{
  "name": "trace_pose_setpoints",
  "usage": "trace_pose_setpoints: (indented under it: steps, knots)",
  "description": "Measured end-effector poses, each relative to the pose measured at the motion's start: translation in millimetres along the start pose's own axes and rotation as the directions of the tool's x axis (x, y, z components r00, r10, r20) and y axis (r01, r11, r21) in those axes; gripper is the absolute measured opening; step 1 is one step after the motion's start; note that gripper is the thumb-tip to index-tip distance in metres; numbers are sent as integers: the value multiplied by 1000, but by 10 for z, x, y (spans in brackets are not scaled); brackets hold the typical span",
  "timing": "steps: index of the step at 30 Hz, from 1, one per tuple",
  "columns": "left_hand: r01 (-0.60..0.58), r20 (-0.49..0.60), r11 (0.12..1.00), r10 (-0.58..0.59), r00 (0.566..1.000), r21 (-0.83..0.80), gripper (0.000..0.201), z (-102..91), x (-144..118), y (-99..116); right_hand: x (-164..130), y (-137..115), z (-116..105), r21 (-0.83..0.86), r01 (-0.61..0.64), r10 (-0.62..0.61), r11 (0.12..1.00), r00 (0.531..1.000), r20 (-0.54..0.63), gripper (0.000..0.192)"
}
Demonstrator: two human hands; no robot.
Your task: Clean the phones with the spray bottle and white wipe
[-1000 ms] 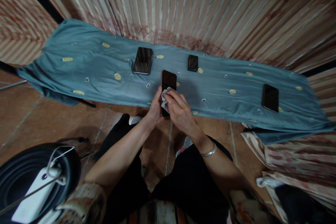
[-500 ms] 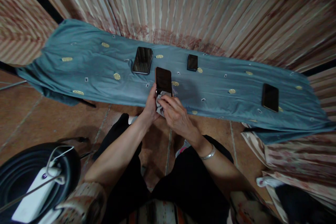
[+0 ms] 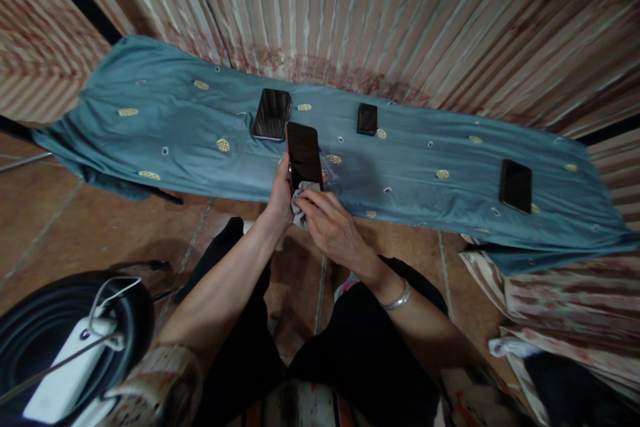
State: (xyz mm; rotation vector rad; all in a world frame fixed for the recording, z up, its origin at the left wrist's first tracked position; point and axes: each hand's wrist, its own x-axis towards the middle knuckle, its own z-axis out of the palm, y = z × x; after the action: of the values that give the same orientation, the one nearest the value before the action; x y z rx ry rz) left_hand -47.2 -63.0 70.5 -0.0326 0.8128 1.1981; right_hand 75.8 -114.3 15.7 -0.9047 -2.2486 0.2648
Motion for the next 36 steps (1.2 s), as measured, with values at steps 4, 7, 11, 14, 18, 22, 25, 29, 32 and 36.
trace_pose_setpoints:
  steps: [4, 7, 11, 14, 18, 22, 25, 29, 32, 36]
  knots:
    - [-10, 12, 1000, 10, 1000, 0, 58, -53, 54, -24, 1, 10, 6, 6, 3, -3, 1000, 1000, -6, 42]
    - [-30, 43, 999, 29, 999, 26, 49, -126, 113, -79, 17, 26, 0, -9, 5, -5, 1000, 998, -55, 40]
    - [-25, 36, 998, 22, 999, 66, 48, -184, 131, -152, 46, 69, -14, -38, -35, 32, 999, 997, -75, 41]
    - [15, 8, 996, -16, 1000, 90, 53, -184, 100, -186, 61, 111, -21, -45, -76, 73, 996, 996, -57, 42]
    - [53, -7, 994, -52, 999, 100, 51, -183, 77, -237, 64, 157, -25, -38, -125, 122, 991, 991, -58, 43]
    - [24, 9, 996, -25, 1000, 84, 42, -211, 100, -305, 62, 189, -26, -34, -147, 143, 989, 986, -87, 42]
    - [16, 15, 995, -17, 1000, 93, 39, -228, 110, -337, 71, 207, -34, -38, -156, 153, 987, 984, -88, 43]
    - [25, 16, 995, -27, 1000, 92, 45, -219, 99, -343, 83, 217, -48, -46, -147, 142, 988, 985, -97, 42]
    - [29, 26, 996, -31, 999, 83, 46, -203, 98, -322, 82, 199, -50, -40, -147, 143, 988, 986, -85, 42]
    - [37, 43, 996, -41, 998, 81, 43, -202, 102, -263, 73, 149, -37, -45, -127, 123, 991, 989, -82, 42]
